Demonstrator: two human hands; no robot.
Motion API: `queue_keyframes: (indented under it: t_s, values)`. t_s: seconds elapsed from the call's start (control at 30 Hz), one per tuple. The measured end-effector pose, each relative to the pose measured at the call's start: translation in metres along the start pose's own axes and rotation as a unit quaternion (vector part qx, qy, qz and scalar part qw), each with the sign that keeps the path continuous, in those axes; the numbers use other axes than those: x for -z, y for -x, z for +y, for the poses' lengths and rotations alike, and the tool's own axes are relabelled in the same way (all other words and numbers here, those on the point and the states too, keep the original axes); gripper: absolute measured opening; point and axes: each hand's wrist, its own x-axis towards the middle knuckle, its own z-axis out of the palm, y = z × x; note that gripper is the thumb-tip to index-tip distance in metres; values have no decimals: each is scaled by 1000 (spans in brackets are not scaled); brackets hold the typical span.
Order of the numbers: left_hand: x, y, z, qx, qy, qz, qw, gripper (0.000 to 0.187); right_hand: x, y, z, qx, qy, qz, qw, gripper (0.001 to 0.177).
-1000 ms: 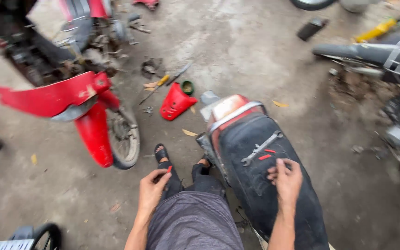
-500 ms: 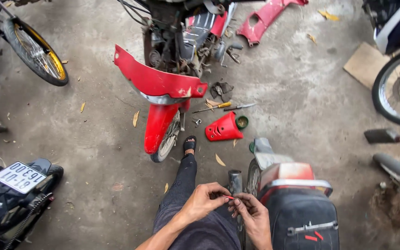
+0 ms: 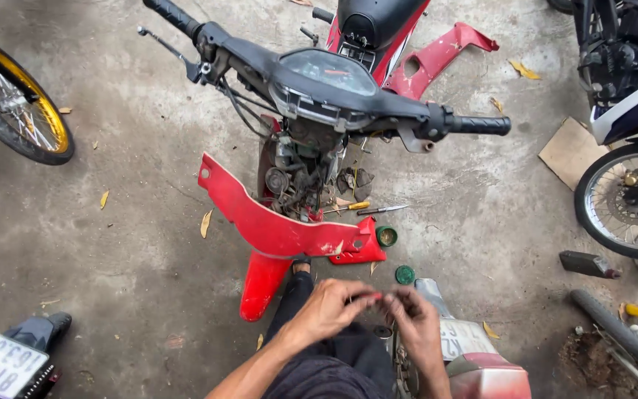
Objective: The person works on the wiring of a red motorcycle, focusing on the area beneath the handlebars and instrument cluster. They use a red-handled tool to strip wire insulation and then connect the exposed wires by hand.
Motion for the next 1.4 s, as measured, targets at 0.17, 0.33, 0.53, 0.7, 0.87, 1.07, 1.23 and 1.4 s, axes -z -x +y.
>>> queue_keyframes:
  t_s: [0.17,0.33,0.53,0.7,0.87,1.07,1.23,1.4]
  values:
    - [61,-106,-38,5,-52,178,983,16,-39,-155,-34,-62,-161,151,973,34]
    - [70,-169,-59,-71,-196,277,938,10,-61,-233,-58,-132,-364,163,907,41]
    - [58,-188,-34,-54,-178,307,933,23,-57,-250,-62,-166,-422,144,879,31]
    - [43,-204,-59,-46,-104,384,917,15,-57,-256,-58,-166,-418,143,882,22]
    - [39,-214,-74,-51,-79,407,909,12,-59,-253,-62,-176,-439,161,866,18]
    - [42,-212,-64,-61,-54,387,919,9,-53,-251,-50,-159,-403,186,882,18]
    - [55,-204,-50,-47,-108,376,919,16,-56,-248,-79,-42,-222,249,942,12]
    - [61,-198,-42,-36,-181,326,927,20,-59,-248,-44,49,-106,265,957,7]
